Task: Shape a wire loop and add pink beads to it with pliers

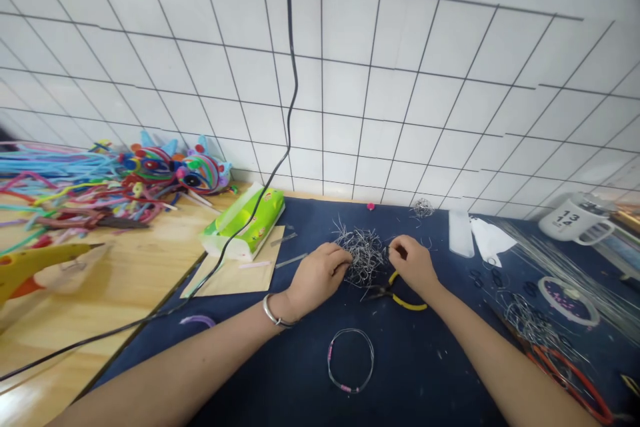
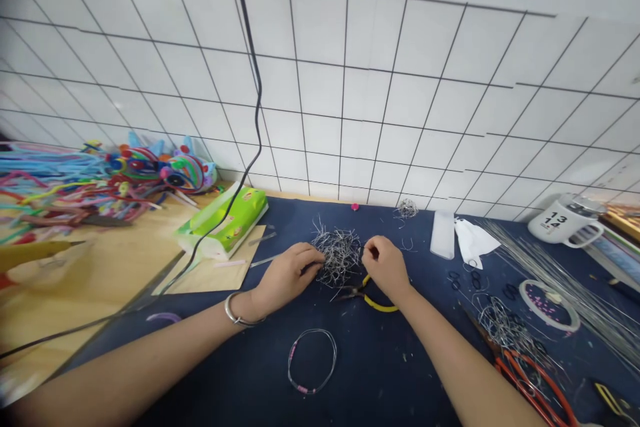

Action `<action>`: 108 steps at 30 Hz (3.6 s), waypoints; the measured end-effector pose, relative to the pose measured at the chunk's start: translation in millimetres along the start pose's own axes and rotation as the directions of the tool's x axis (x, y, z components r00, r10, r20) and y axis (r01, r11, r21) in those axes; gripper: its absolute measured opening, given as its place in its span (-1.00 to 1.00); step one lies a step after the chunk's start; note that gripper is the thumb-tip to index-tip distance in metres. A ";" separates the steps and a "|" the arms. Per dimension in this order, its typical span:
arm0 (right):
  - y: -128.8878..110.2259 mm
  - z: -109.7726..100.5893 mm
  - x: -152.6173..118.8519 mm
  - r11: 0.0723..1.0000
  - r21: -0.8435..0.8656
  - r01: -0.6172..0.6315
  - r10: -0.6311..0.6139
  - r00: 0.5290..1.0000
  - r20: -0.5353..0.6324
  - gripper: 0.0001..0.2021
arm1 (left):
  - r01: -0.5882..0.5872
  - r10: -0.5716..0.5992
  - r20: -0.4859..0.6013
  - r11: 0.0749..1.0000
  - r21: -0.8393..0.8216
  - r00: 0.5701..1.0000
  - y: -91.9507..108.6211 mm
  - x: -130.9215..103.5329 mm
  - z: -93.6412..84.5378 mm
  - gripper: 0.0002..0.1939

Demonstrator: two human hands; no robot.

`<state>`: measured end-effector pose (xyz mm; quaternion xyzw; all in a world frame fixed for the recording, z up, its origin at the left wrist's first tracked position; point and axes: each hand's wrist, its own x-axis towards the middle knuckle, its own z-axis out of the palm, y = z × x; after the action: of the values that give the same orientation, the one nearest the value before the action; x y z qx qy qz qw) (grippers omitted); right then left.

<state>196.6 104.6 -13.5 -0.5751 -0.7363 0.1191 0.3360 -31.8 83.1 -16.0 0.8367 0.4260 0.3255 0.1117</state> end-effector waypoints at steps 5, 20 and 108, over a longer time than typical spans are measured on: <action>16.6 -5.2 6.3 0.994 0.047 -0.103 0.107 0.990 -0.095 -0.88 | 0.006 -0.014 -0.093 0.996 -0.086 0.996 -0.6 1.0 -3.3 -0.85; -32.1 -3.7 -10.4 0.960 0.253 0.120 -0.154 0.981 0.120 -0.53 | -0.012 -0.058 -0.152 0.907 -0.422 0.987 7.7 1.1 -4.2 -0.85; -2.8 -69.2 5.0 0.964 -0.187 0.188 -0.106 0.919 0.380 -0.84 | 0.149 -0.345 -0.363 0.870 -0.471 0.865 -8.2 81.4 -16.7 -0.90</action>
<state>237.7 93.8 41.5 -0.5191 -0.8359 0.1166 0.1351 -13.2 150.6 29.5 0.6338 0.4643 0.5719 0.2357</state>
